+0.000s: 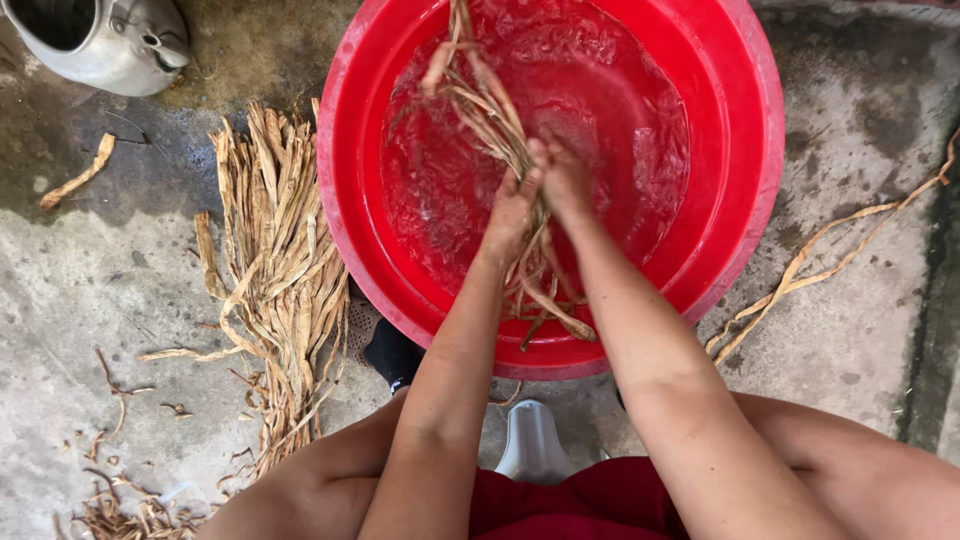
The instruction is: The person sits on a low stool and washes dried tobacco leaves in a red basin of water. They dip bundles of leaves into the water, swish and press them, then place the wetted leaves on the concrete beside the basin, working through the pile one bundle at a time.
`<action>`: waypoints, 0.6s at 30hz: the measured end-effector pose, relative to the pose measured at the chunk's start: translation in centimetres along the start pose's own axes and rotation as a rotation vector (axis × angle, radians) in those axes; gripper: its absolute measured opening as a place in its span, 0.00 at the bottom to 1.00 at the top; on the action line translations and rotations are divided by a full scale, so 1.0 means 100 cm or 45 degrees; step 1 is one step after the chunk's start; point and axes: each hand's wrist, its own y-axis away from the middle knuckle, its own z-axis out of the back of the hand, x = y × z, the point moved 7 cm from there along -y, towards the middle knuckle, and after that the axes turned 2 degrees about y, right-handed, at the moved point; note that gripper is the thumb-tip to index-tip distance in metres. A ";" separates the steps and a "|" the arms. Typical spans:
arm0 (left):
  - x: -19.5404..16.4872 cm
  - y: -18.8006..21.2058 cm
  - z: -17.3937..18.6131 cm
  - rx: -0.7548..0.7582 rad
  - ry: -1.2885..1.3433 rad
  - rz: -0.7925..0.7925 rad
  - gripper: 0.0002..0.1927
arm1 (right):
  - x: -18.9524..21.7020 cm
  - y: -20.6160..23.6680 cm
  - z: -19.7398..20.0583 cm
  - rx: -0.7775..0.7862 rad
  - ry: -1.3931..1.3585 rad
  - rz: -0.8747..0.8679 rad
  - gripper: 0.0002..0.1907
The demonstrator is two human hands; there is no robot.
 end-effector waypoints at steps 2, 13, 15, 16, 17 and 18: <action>-0.007 0.006 -0.005 -0.099 -0.093 -0.081 0.39 | -0.014 -0.013 0.028 -0.077 -0.225 -0.124 0.42; 0.061 0.010 -0.029 0.223 -1.596 0.099 0.28 | 0.038 0.001 -0.029 0.139 0.789 0.496 0.30; 0.059 0.015 -0.031 0.264 -1.616 -0.038 0.26 | 0.009 -0.015 -0.008 0.098 0.375 0.176 0.25; 0.053 0.017 -0.032 0.268 -1.594 -0.142 0.25 | -0.009 -0.025 0.010 0.046 0.086 0.023 0.23; 0.043 0.019 -0.032 0.267 -1.515 -0.245 0.24 | -0.023 -0.032 0.029 -0.027 -0.176 -0.089 0.20; 0.033 0.021 -0.031 0.267 -1.400 -0.327 0.24 | -0.033 -0.038 0.047 -0.096 -0.393 -0.158 0.18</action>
